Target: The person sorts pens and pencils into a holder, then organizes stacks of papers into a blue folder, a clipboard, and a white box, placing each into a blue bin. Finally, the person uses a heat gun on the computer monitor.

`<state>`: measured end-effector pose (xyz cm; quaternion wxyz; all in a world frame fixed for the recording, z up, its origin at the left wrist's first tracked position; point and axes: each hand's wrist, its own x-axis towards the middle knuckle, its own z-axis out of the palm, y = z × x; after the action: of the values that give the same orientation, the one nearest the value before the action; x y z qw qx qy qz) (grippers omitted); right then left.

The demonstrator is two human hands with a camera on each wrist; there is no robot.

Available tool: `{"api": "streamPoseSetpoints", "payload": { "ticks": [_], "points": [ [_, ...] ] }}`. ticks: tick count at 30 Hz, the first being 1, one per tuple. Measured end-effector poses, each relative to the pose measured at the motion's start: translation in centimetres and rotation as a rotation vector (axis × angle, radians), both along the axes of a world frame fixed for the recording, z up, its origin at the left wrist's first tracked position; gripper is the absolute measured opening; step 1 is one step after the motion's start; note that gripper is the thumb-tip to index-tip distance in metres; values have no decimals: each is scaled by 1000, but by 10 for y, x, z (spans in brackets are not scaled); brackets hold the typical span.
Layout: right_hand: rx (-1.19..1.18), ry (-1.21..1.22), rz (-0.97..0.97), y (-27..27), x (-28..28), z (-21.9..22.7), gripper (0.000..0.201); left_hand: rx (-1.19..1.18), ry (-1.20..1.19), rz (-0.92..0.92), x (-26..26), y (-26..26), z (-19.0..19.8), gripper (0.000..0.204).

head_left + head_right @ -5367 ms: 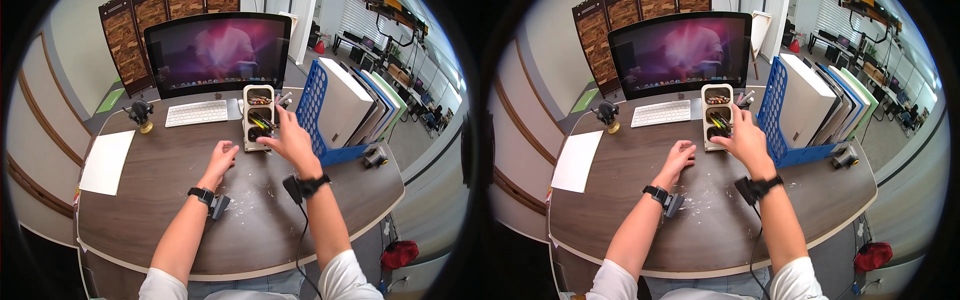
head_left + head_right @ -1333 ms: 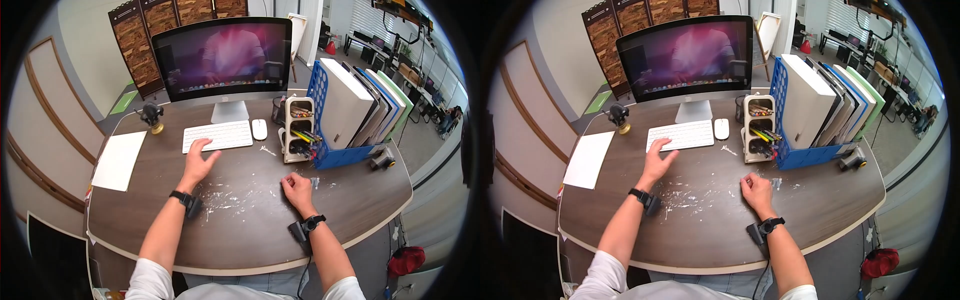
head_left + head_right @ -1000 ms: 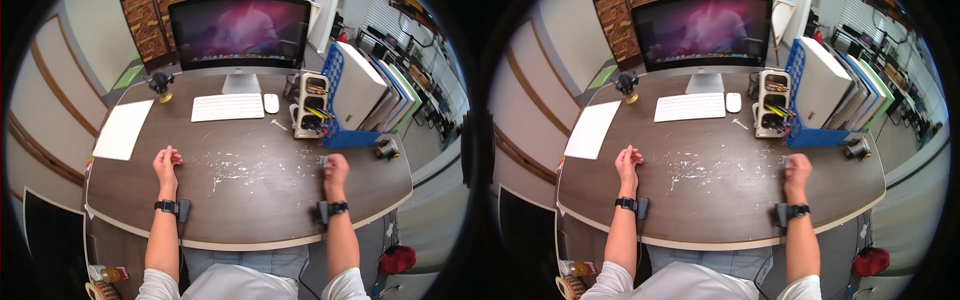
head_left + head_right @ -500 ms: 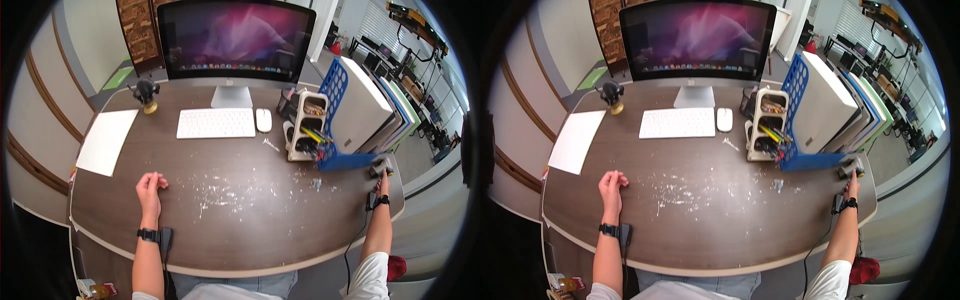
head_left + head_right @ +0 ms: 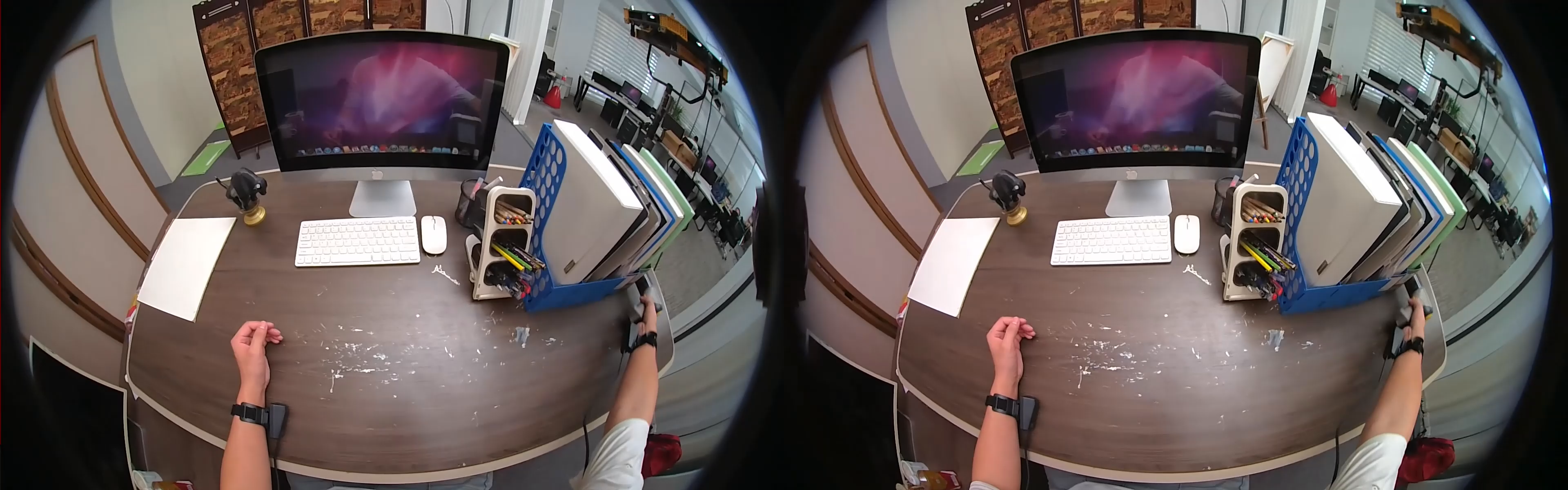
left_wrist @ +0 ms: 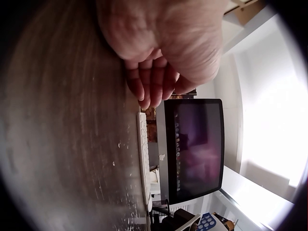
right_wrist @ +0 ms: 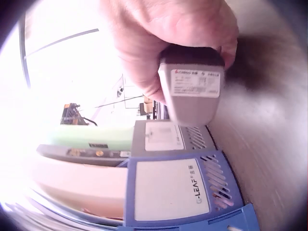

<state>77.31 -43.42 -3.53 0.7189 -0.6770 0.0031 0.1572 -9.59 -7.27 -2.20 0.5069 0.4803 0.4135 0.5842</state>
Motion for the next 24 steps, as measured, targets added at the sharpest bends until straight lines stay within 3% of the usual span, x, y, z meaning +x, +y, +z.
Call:
{"api": "streamPoseSetpoints", "payload": {
  "ticks": [3, 4, 6, 7, 9, 10, 12, 14, 15, 16, 17, 21, 24],
  "points": [
    [298, 20, -156, -35, -5, -1, 15, -1, -34, -10, -3, -1, -1, 17],
    [306, -72, -291, -35, -52, 29, 23, -11, -45, -16, -4, 0, -1, 17],
    [21, -469, -616, -38, -99, 61, 32, 0, -65, -34, -5, 2, -4, 17],
    [28, -477, -620, -36, -127, 83, 32, 0, -68, -42, -7, 1, -5, 17],
    [205, -891, -577, -16, -198, 143, 32, 9, -73, -48, -6, 1, -6, 18],
    [267, -992, -530, 1, -237, 175, 36, 16, -66, -54, -7, 2, -6, 18],
    [486, -932, -174, 29, -297, 222, 31, 17, -59, -65, -8, 2, -8, 19],
    [448, -976, 101, 56, -335, 246, 33, 13, -49, -71, -10, 0, -8, 19],
    [486, -934, 106, 53, -340, 247, 33, 7, -114, -71, -11, 1, -6, 19],
    [464, -838, 321, 97, -396, 270, 38, 1, -178, -71, -12, 1, -5, 19],
    [419, -706, 372, 120, -412, 269, 40, 4, -180, -70, -13, 1, -7, 19],
    [229, -577, 606, 210, -451, 250, 26, 7, -237, -66, -15, 2, -8, 18],
    [124, -658, 575, 270, -440, 254, 24, 9, -197, -74, -14, 4, -10, 18]
  ]
}}
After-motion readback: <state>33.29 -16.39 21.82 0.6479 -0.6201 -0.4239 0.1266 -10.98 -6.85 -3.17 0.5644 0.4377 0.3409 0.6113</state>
